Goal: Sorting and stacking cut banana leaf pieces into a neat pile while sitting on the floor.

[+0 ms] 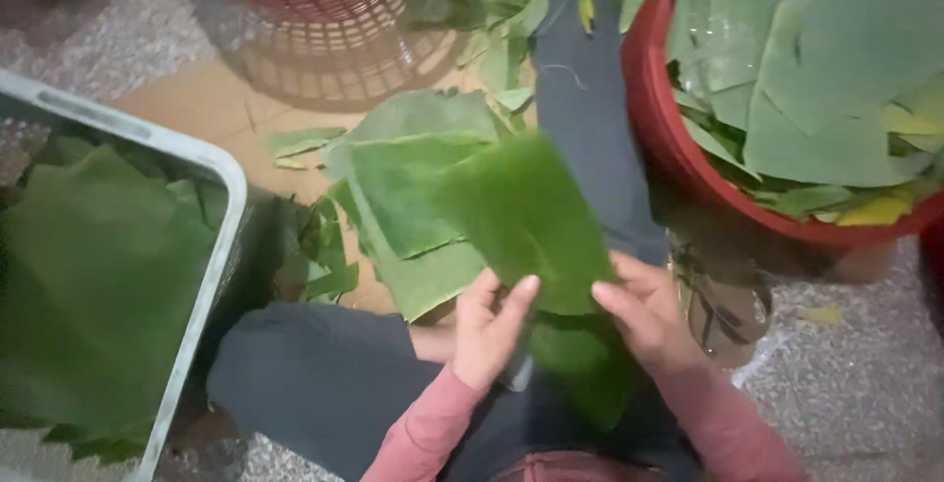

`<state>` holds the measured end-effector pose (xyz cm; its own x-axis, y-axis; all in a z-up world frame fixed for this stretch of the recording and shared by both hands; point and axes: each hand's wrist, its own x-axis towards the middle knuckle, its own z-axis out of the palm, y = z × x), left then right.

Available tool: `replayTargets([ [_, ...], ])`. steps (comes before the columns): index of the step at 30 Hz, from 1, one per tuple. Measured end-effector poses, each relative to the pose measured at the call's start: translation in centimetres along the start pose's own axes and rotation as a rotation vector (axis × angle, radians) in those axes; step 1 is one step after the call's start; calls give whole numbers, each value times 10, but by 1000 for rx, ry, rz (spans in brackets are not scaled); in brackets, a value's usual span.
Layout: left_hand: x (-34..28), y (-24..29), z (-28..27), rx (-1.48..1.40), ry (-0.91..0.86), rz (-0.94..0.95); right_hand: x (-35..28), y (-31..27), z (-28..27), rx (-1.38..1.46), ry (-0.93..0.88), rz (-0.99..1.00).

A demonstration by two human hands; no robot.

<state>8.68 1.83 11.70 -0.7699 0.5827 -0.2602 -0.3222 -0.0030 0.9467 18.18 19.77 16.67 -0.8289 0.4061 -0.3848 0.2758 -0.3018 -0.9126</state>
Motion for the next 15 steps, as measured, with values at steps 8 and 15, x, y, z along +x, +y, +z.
replayTargets([
  [8,-17,14,-18,-65,262,-157,10,17,16,-162,-152,-137],
  [15,-19,20,-37,254,173,285,21,6,19,-403,-158,-424],
])
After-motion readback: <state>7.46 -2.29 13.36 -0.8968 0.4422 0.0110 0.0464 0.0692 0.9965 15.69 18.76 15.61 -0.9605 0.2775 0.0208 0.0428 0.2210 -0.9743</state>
